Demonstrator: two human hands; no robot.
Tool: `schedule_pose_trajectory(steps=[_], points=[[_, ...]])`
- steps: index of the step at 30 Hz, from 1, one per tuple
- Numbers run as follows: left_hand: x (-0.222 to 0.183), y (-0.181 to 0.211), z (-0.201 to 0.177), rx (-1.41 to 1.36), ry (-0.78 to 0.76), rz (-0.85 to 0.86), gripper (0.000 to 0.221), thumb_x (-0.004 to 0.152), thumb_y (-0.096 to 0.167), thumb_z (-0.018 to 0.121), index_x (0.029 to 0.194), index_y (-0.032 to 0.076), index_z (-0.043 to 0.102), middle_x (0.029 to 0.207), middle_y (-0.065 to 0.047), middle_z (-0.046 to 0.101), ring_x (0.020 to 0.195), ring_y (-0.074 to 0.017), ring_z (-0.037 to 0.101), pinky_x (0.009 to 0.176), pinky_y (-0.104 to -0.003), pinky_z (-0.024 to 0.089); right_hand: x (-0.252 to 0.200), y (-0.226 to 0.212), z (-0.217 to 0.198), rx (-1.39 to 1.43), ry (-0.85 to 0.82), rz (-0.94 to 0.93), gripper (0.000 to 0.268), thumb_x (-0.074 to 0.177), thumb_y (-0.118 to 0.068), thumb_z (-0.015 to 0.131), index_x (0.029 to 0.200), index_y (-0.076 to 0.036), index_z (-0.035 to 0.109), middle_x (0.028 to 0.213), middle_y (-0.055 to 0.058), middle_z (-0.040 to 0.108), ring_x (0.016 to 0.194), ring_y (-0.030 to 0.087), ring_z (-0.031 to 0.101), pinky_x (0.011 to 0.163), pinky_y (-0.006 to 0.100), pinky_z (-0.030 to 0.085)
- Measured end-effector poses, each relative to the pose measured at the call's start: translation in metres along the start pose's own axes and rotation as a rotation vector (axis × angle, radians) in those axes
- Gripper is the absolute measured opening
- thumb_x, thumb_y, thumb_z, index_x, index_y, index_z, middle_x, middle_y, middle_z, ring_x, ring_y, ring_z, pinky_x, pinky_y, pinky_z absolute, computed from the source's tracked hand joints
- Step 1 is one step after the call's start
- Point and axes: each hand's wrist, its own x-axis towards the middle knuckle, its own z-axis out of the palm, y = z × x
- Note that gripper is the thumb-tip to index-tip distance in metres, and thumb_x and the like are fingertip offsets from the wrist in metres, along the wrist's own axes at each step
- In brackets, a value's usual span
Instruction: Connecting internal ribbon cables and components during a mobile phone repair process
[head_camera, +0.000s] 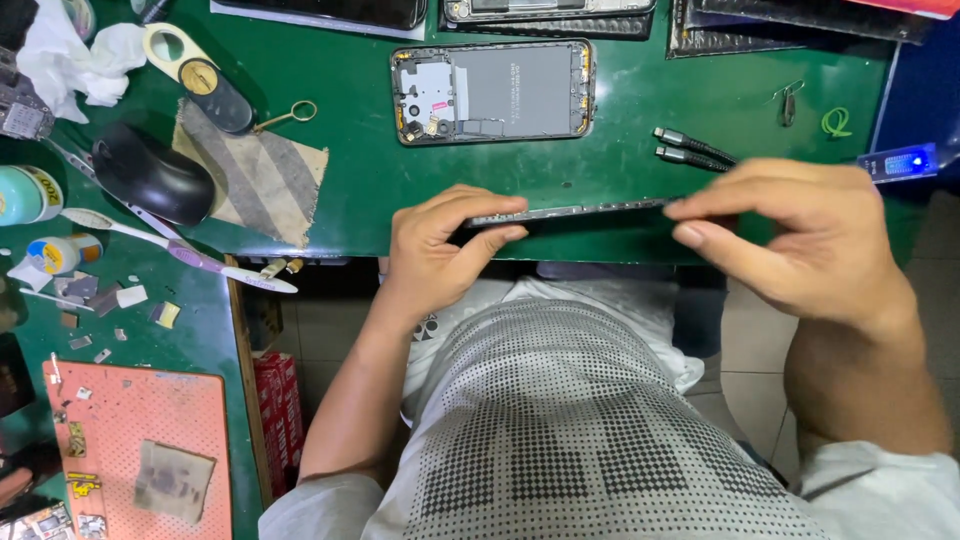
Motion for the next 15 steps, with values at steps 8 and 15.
schedule_pose_trajectory(steps=[8, 15], points=[[0.000, -0.002, -0.001, 0.021, -0.003, -0.018, 0.014, 0.075, 0.000, 0.066, 0.086, 0.007, 0.061, 0.086, -0.006, 0.064, 0.081, -0.0147, 0.063, 0.075, -0.022, 0.051, 0.066, -0.006, 0.010, -0.279, -0.599, -0.097, 0.013, 0.078, -0.020, 0.058, 0.084, -0.012, 0.066, 0.076, 0.000, 0.066, 0.063, 0.015, 0.062, 0.056, 0.026, 0.045], [-0.001, -0.002, -0.001, 0.025, 0.011, 0.002, 0.014, 0.076, 0.000, 0.065, 0.086, 0.008, 0.059, 0.086, -0.005, 0.064, 0.082, -0.0153, 0.063, 0.077, -0.024, 0.050, 0.089, -0.008, 0.018, -0.442, -0.826, 0.058, 0.015, 0.076, -0.027, 0.056, 0.082, -0.018, 0.067, 0.076, -0.008, 0.068, 0.061, 0.012, 0.063, 0.056, 0.028, 0.044]])
